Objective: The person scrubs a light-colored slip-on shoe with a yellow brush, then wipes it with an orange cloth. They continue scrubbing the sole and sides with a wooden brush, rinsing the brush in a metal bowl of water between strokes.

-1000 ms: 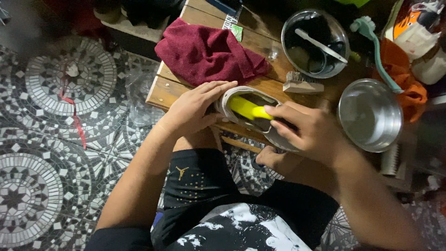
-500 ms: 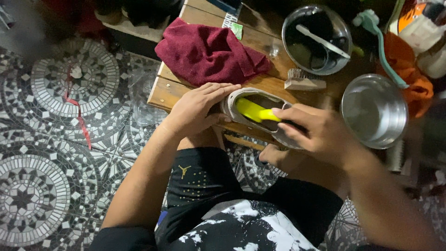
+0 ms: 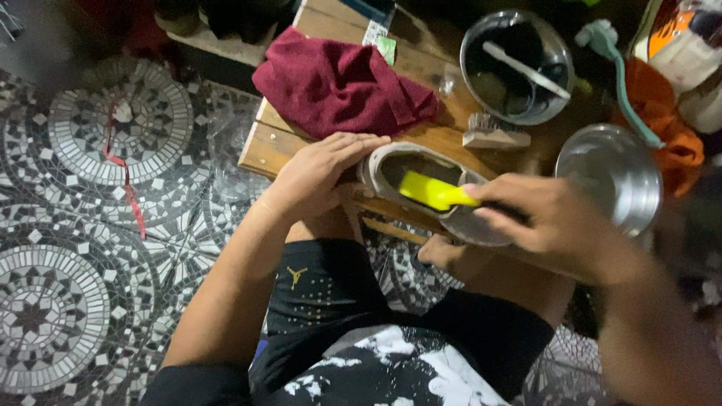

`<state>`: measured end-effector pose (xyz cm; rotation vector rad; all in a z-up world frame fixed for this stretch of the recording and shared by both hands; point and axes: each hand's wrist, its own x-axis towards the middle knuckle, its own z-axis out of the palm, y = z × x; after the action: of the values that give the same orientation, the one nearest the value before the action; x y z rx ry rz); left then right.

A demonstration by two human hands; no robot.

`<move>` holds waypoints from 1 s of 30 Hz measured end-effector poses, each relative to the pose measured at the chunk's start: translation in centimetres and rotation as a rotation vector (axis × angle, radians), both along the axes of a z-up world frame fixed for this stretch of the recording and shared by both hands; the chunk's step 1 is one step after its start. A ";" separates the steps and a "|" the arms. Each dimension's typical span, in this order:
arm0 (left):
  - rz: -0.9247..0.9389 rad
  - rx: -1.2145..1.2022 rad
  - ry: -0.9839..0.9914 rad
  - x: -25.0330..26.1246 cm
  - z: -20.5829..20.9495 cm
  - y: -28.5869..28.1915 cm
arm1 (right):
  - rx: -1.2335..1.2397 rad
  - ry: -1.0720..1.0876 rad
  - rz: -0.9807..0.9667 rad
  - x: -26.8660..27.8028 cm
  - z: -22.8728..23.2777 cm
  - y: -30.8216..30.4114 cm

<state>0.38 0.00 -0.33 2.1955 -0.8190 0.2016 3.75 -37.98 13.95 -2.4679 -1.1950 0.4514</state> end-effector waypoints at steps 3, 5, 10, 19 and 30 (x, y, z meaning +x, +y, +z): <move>-0.028 -0.017 -0.024 0.0 0.3 -0.1 | -0.111 -0.122 -0.011 0.8 1.4 -1.8; -0.028 0.002 -0.028 0.1 0.7 -0.1 | -0.029 -0.120 -0.016 0.5 -0.1 0.9; -0.021 0.015 -0.014 0.0 0.8 0.1 | 0.089 -0.109 -0.013 0.3 -2.5 -0.1; 0.026 0.002 0.050 0.0 0.2 -0.1 | 0.093 -0.352 0.037 0.6 -3.1 2.4; 0.022 -0.020 0.083 -0.5 1.8 -0.1 | 0.149 -0.060 0.008 1.4 -1.7 5.2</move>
<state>-0.17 -0.11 1.45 2.1799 -0.7439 0.1278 5.14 -32.78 12.22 -2.3652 -1.2155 0.2811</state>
